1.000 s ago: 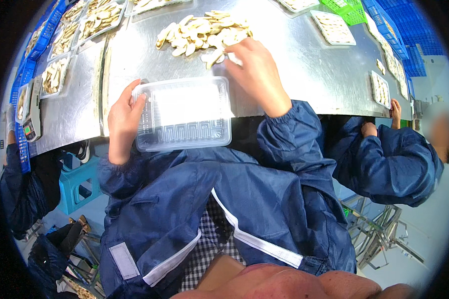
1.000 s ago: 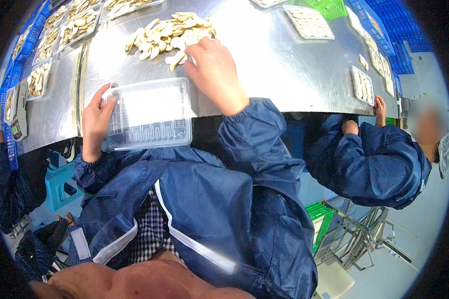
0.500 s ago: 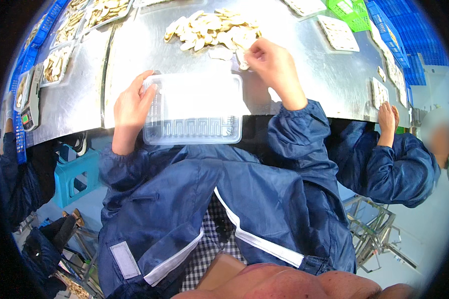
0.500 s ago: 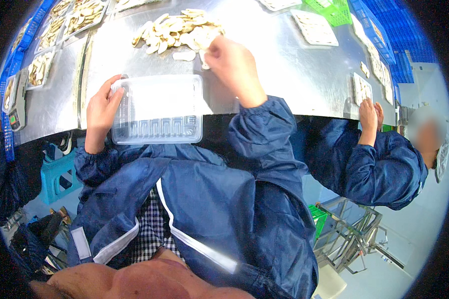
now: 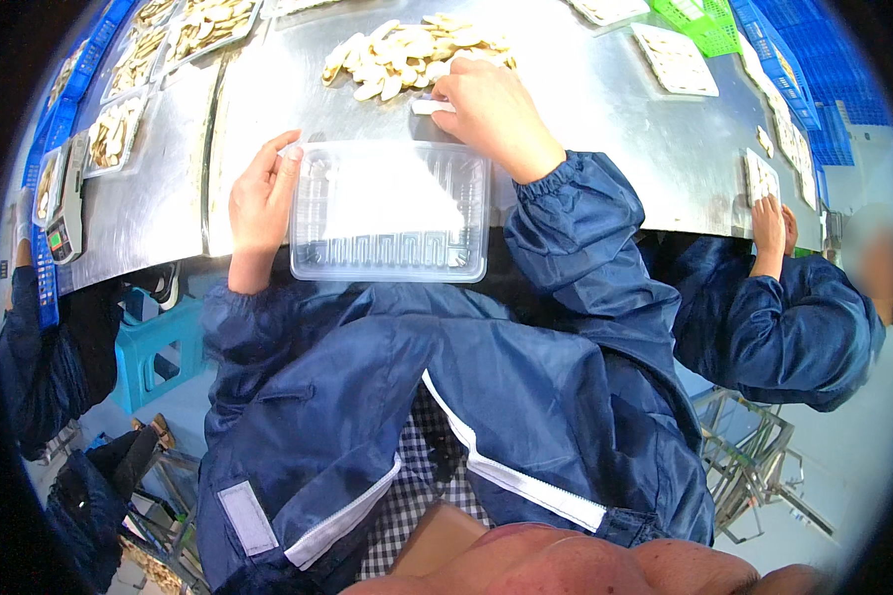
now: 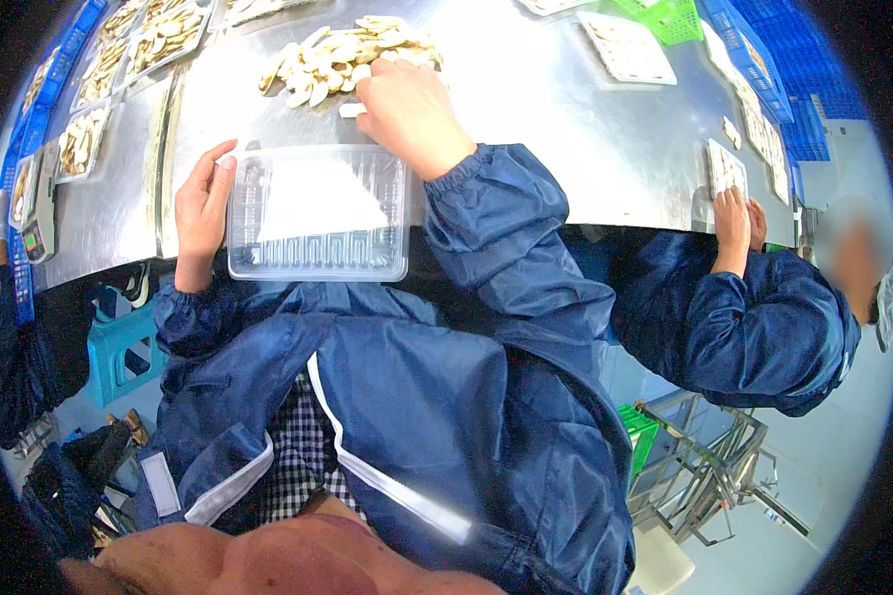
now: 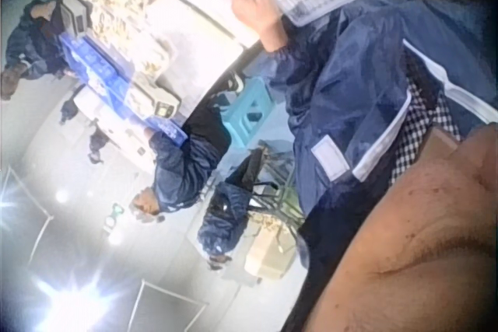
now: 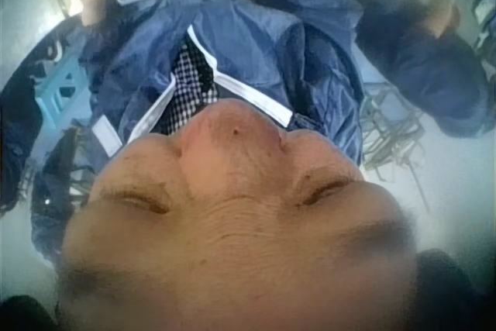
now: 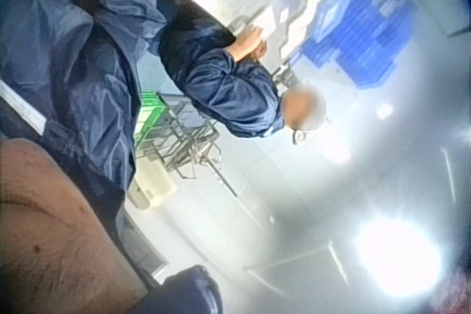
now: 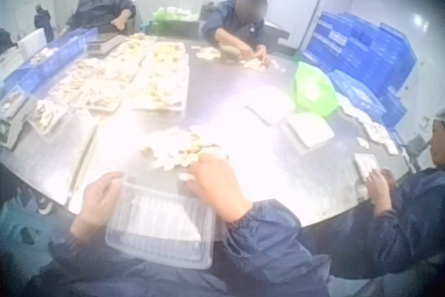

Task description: The person sorts sliced food items from a pile on a metal table and places them into a plastic container by hand.

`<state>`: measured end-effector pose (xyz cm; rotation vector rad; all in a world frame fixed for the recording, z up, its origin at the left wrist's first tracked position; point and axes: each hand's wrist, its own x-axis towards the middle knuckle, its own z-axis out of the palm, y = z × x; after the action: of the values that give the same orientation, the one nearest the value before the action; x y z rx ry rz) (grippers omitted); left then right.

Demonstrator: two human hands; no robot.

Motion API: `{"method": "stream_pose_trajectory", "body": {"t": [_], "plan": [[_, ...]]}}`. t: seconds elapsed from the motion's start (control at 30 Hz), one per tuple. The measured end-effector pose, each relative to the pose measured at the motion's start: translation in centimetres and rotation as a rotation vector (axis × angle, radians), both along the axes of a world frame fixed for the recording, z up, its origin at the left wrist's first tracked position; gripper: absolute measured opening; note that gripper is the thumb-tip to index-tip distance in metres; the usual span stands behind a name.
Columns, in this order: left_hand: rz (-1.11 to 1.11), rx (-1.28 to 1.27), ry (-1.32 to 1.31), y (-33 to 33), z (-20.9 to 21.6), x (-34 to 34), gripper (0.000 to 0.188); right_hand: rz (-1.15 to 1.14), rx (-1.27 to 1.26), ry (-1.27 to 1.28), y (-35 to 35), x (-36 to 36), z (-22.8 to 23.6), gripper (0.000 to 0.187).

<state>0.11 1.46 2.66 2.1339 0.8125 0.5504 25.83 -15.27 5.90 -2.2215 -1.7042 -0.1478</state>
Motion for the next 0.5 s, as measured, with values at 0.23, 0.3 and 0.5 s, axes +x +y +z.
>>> {"method": "stream_pose_trajectory", "body": {"t": [0.23,0.3,0.5], "plan": [[-0.015,-0.038,-0.197,0.2,-0.7,0.5,0.029,0.037,-0.012,0.102,0.5,0.3,-0.3,0.016],[-0.037,-0.053,-0.191,0.1,-0.7,0.4,0.029,-0.041,0.021,0.232,-0.8,0.5,0.1,0.018],[-0.095,-0.008,-0.077,-0.2,-0.6,-0.5,0.036,-0.502,0.198,0.673,-9.5,3.0,1.2,0.021]]}}
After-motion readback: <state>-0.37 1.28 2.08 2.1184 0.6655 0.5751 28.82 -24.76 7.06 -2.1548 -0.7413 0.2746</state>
